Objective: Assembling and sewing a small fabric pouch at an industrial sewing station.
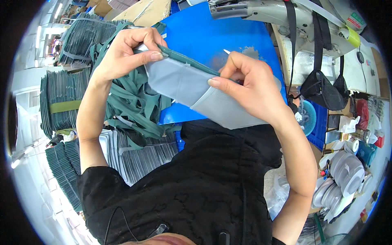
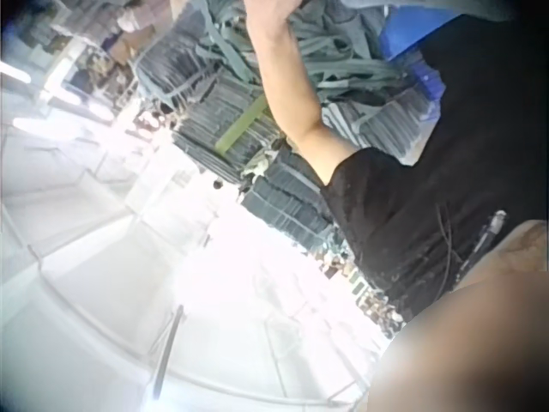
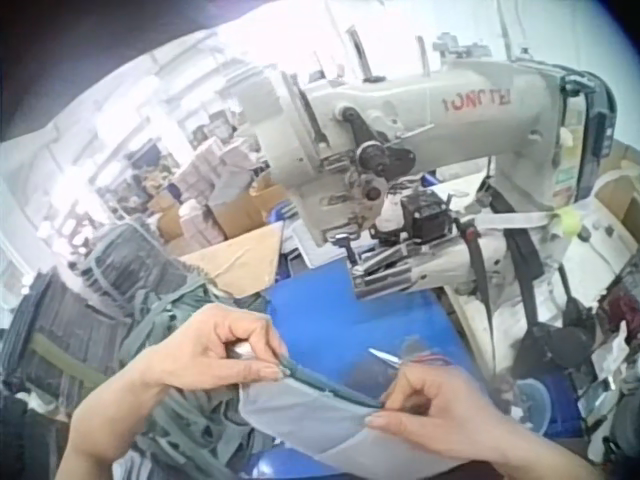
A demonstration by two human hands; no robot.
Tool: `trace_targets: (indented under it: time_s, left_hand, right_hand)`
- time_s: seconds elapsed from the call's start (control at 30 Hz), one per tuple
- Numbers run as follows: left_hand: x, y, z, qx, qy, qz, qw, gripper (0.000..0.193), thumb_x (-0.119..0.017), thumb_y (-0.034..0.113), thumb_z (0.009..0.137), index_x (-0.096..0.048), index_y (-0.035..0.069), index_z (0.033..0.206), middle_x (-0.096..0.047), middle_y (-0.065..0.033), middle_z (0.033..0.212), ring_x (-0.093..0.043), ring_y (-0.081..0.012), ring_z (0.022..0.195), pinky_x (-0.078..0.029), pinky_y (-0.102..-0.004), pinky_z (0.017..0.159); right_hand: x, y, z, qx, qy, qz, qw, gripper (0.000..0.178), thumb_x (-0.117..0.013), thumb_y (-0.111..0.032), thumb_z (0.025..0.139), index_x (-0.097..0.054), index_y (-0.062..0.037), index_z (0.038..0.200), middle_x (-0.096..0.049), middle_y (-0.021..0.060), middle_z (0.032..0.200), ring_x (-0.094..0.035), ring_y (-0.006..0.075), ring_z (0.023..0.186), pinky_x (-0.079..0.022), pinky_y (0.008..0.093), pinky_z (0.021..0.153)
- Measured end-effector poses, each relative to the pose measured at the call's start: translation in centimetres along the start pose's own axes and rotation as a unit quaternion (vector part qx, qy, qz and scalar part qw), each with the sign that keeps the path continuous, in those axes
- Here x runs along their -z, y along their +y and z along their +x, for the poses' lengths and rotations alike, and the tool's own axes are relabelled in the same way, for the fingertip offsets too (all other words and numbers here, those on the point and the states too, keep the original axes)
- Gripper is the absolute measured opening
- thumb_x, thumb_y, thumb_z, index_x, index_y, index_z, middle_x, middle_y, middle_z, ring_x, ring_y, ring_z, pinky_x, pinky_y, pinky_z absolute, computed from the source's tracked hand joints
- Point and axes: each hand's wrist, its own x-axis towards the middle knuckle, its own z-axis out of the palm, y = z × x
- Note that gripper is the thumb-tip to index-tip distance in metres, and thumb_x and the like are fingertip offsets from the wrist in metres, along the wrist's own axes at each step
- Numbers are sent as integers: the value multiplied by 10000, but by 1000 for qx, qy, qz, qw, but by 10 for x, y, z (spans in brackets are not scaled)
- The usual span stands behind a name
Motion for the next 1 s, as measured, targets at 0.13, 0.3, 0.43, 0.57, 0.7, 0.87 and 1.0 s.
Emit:
trace_targets:
  time_s: [0.13,0.3,0.43,0.57,0.7,0.87,1.0]
  left_hand:
    - [1,-3,-1,10,9,-33,999,152,-792,115,883,-680,22,838,-700,-88,910,-645,-146,921,-496,-291,834]
    - [1,-16,-1,22,40,-98,994,206,-814,163,878,-663,42,808,-719,-91,927,-658,-155,932,-512,-295,845]
    - [1,-23,-3,39,46,-136,989,250,-832,214,875,-656,55,796,-734,-101,946,-675,-167,944,-523,-301,862]
    - [1,-26,-5,58,54,-161,984,256,-843,230,869,-662,64,797,-729,-91,931,-678,-161,947,-526,-300,857]
    - [2,-31,-4,49,58,-189,979,256,-858,227,854,-659,79,790,-718,-69,894,-681,-145,942,-530,-294,841]
    - [3,-30,-3,59,68,-186,978,279,-862,220,849,-631,87,766,-711,-57,868,-682,-138,933,-528,-289,843]
    - [5,-30,3,63,75,-168,981,288,-854,206,857,-611,92,752,-712,-55,861,-679,-142,923,-525,-297,875]
  right_hand:
    - [-2,-14,-1,-29,3,51,998,177,-805,-142,907,-696,-15,962,-620,-24,847,-515,27,663,-418,227,601]
    - [0,-14,2,-37,-32,1,999,268,-799,-134,908,-743,5,1129,-654,10,932,-570,24,710,-442,219,628]
    - [-3,-15,2,-5,-28,2,1000,265,-804,-147,907,-750,45,1081,-644,8,941,-560,30,727,-446,219,655]
    - [-3,-18,3,-38,-38,16,998,263,-803,-142,910,-748,60,1068,-638,0,931,-575,32,756,-453,210,683]
    - [-7,-18,4,-40,-41,38,998,251,-802,-136,912,-751,56,1066,-631,-6,926,-576,32,757,-451,209,682]
    - [-7,-15,5,-23,-32,43,998,240,-795,-122,916,-754,45,1082,-636,-8,921,-542,17,719,-429,206,656]
    - [-9,-11,6,-18,-14,50,998,217,-791,-118,921,-755,40,1065,-661,-14,853,-539,8,699,-423,201,632]
